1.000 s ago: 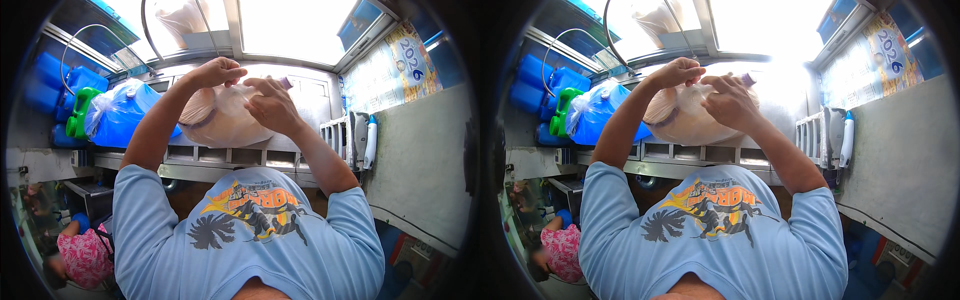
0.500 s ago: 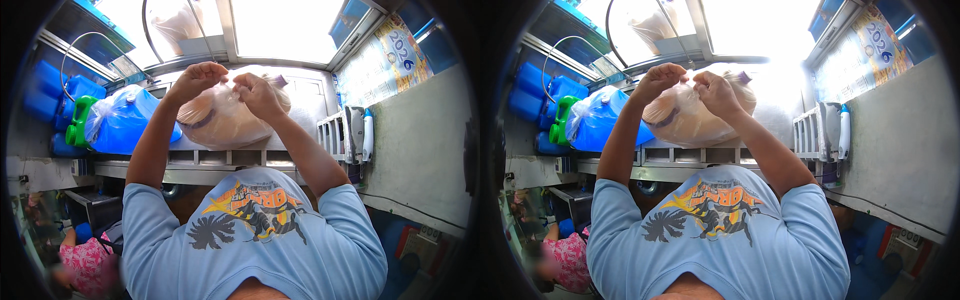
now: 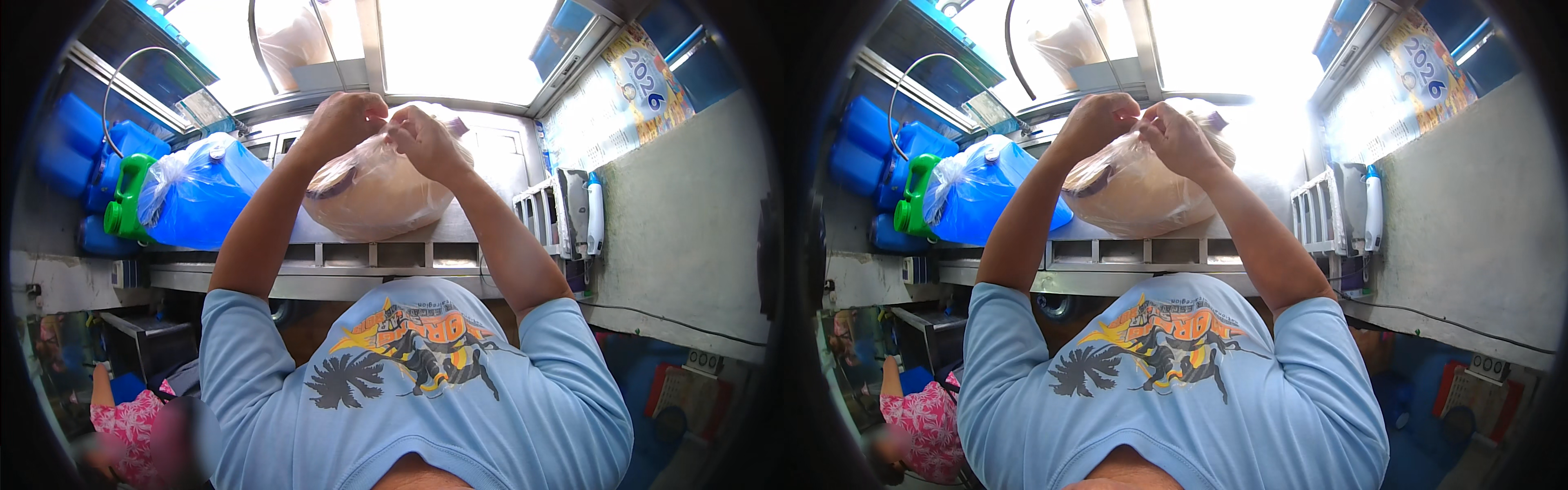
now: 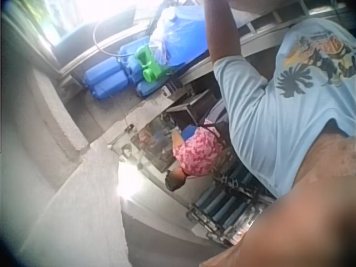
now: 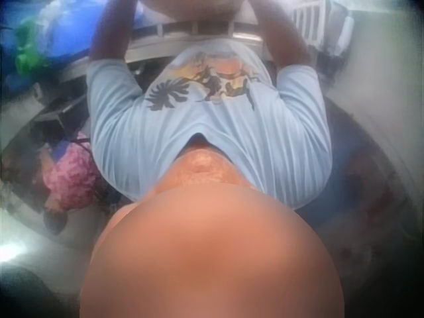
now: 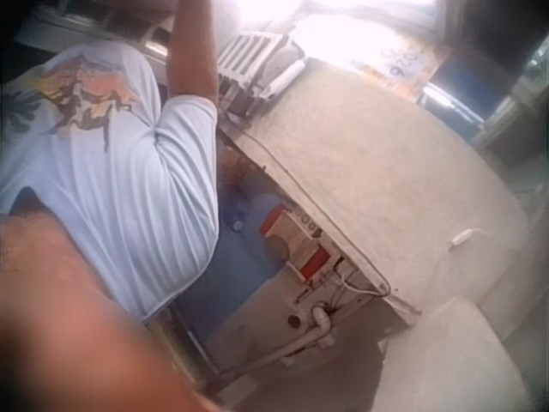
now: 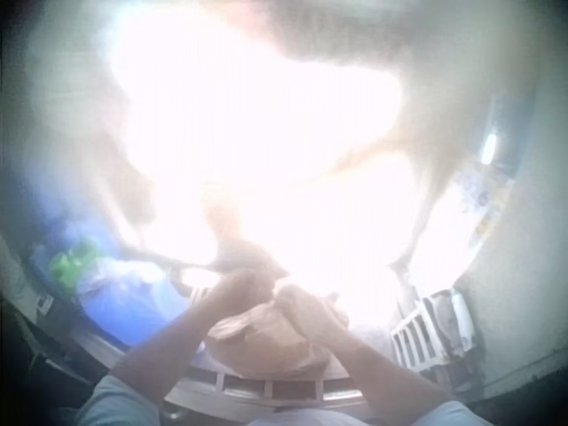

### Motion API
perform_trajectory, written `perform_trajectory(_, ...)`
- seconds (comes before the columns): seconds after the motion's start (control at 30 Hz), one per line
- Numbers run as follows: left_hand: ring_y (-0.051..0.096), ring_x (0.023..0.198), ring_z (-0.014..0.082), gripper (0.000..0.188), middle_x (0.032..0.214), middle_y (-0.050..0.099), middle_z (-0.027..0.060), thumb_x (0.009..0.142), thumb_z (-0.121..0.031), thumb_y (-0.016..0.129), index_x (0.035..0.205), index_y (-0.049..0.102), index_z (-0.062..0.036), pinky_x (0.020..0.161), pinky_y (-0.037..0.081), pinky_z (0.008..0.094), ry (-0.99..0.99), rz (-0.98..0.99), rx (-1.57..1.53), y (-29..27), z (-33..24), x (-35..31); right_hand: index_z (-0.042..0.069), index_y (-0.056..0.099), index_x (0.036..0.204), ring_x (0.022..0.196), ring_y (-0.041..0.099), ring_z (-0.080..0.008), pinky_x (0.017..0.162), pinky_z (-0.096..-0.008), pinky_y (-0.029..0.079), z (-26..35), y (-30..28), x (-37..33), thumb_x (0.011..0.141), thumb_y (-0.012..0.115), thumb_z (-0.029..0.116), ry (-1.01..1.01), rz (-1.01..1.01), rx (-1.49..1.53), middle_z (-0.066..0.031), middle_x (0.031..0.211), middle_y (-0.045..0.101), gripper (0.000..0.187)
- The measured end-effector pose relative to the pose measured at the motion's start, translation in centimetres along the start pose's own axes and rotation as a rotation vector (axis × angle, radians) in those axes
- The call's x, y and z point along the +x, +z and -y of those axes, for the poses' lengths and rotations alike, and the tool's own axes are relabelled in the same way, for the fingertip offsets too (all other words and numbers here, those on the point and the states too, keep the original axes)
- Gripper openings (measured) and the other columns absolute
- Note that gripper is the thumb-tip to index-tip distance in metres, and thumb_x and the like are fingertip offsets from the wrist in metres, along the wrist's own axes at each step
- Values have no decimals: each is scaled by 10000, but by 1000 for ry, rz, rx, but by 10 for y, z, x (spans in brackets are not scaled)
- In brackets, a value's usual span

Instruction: The person places a white plastic container into a clear plastic bag, ties the bag, and passes it through a service window. They then fill a blue plastic container with water from a tap, secure its lid, place it in a plastic bag, tie the bag, and pass it through the window.

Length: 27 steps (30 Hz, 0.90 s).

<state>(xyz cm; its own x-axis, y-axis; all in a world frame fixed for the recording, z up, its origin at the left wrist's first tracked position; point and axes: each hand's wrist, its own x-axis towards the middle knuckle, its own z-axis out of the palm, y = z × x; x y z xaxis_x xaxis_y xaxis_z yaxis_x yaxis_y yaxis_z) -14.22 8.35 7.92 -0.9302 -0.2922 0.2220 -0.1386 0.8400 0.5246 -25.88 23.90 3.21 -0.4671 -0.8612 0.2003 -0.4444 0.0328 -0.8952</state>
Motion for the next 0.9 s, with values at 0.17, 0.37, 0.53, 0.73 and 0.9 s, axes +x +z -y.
perform_trajectory(0.17, 683, 767, 239, 181, 875, 729, 90, 820, -210, 771, 940, 735, -80, 742, 550, 359, -50, -4, -80, -6, -6, -14, -24, 589, 1048, 712, 658, -119, 690, -285, 545, 0, -2, 9, 997, 527, 166, 123, -9, 199, -79, 812, 693, 206)
perform_trajectory(0.37, 675, 738, 207, 108, 852, 714, 39, 827, -150, 761, 926, 749, -110, 695, 522, 355, 314, -98, 137, 5, -11, -20, -36, 580, 1112, 713, 673, -133, 674, -283, 552, 8, -1, 14, 988, 507, 120, 213, 15, 16, -83, 804, 688, 212)
perform_trajectory(0.53, 681, 800, 249, 96, 859, 701, 53, 844, -128, 716, 928, 763, -117, 740, 509, 397, 337, -81, 325, 13, -12, -20, 3, 470, 1323, 803, 679, -151, 751, -296, 541, -2, -12, 9, 977, 528, 141, 124, 104, 145, -96, 883, 704, 377)
perform_trajectory(0.73, 677, 799, 203, 172, 792, 680, 96, 827, -199, 669, 918, 765, -90, 764, 508, 428, 3, 399, 41, -2, -1, 5, 50, 469, 1315, 889, 663, -168, 807, -326, 526, -15, -8, 3, 936, 611, 139, -56, 118, 92, -87, 941, 700, 415)
perform_trajectory(0.9, 527, 604, 87, 185, 721, 593, 12, 914, -224, 659, 924, 717, -49, 558, 430, 225, -423, 572, -822, -8, 24, 19, 46, 634, 1041, 908, 673, -193, 826, -335, 537, -3, -13, -5, 918, 658, 179, -45, 62, -31, -137, 1080, 680, 183)
